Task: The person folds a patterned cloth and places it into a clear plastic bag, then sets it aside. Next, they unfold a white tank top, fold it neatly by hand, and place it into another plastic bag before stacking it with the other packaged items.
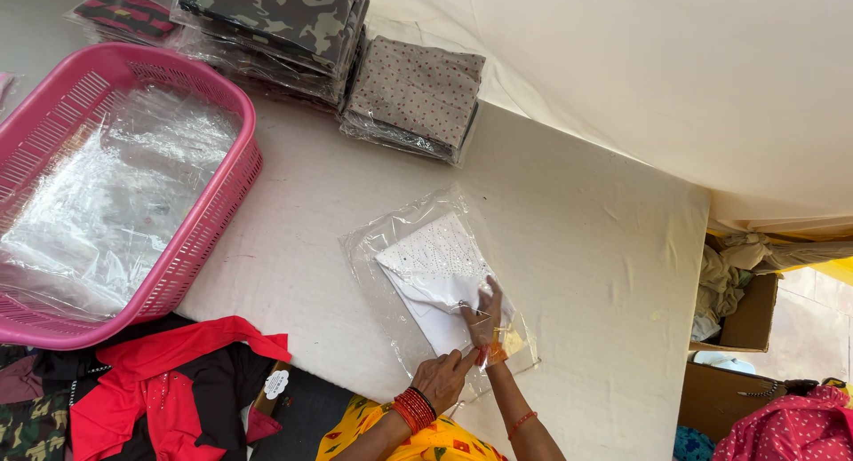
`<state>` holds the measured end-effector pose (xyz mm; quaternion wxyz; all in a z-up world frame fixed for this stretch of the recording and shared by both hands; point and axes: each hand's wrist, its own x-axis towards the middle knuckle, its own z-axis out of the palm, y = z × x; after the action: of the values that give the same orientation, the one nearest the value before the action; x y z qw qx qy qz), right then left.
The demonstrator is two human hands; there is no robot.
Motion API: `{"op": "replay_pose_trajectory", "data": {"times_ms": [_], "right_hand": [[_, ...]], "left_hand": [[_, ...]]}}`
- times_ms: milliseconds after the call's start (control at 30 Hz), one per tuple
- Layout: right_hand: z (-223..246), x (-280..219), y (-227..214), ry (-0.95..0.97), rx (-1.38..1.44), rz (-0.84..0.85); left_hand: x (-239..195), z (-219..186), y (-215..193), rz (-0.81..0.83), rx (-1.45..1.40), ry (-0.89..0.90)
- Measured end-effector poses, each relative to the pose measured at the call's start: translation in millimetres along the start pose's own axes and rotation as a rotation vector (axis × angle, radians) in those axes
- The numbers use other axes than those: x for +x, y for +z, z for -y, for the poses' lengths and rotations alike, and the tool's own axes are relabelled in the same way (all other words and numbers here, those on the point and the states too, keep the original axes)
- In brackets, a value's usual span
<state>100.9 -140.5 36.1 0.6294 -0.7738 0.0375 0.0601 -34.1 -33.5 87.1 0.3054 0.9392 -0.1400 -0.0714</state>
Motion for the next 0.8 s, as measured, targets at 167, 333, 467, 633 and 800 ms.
{"op": "replay_pose_trajectory", "data": {"times_ms": [167,333,467,633,800], "right_hand": [[-7.3,-42.9,-24.7,-0.486,-0.246,0.363],[-29.9,-41.0,-42.4,-0.664,-0.833,0.711],[-23.7,-25.6,-35.1,-0.656,-0.784,0.409],[17.4,-21.1,-16.5,-0.844,-1.018,0.446],[-1.9,-25.2,-24.3,-0.49,-1.173,0.673]], "left_hand": [[-3.0,3.0,5.1,-0.108,-0.011,0.061],[-0.3,1.4,6.3,0.062,-0.02,-0.007],[2.6,4.5,10.6,0.096,-0.028,-0.019],[4.5,8.1,15.8,0.188,-0.02,0.0],[5.3,10.1,17.7,0.259,-0.041,0.002]]}}
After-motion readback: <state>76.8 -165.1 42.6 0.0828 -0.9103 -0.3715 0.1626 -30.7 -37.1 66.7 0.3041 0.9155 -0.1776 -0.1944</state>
